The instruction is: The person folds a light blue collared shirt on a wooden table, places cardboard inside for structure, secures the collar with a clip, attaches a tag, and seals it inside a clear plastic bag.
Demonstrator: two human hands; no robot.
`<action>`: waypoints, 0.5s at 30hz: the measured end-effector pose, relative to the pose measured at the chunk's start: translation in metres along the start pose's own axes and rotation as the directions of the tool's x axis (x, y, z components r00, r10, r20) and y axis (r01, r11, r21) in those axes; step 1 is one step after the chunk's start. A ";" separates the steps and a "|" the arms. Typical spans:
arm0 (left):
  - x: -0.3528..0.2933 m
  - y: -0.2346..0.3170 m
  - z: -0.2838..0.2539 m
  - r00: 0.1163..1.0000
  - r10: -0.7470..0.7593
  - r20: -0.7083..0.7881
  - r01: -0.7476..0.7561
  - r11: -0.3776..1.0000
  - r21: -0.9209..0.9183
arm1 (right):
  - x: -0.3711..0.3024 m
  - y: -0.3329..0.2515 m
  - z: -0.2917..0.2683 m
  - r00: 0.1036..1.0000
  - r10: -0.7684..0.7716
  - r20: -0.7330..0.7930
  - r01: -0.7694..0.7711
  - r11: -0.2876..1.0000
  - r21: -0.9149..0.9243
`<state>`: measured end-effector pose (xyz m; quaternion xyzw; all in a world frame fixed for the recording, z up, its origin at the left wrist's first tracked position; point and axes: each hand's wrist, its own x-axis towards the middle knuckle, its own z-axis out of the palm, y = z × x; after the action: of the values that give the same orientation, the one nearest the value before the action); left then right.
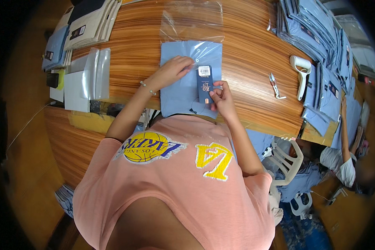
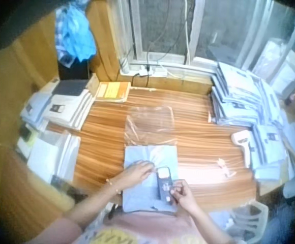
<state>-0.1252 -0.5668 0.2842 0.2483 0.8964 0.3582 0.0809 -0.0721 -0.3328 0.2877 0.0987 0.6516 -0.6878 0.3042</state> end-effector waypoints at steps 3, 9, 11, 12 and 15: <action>-0.002 0.000 0.002 0.998 0.064 -0.011 -0.064 0.998 0.029 | 0.014 0.001 0.002 0.995 0.007 -0.101 -0.003 0.999 0.033; -0.026 0.017 -0.011 0.996 0.085 0.018 -0.085 0.915 0.394 | 0.013 -0.005 0.009 0.932 -0.228 -0.281 0.130 0.936 -0.327; -0.041 0.019 -0.019 0.998 -0.027 -0.057 0.046 0.926 0.376 | 0.014 -0.029 0.004 0.842 -0.525 -0.126 0.270 0.611 -0.744; -0.047 0.015 -0.021 0.989 -0.102 -0.103 0.133 0.926 0.354 | 0.017 -0.040 0.003 0.780 -0.626 0.004 0.304 0.373 -0.876; -0.062 0.003 -0.025 0.945 -0.291 -0.151 0.322 0.910 0.261 | 0.048 -0.069 0.005 0.637 -0.682 0.360 0.427 -0.077 -0.901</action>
<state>-0.0788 -0.6115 0.3027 0.0935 0.9691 0.2226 0.0511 -0.1470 -0.3536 0.3203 -0.3152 0.9273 -0.1817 -0.0883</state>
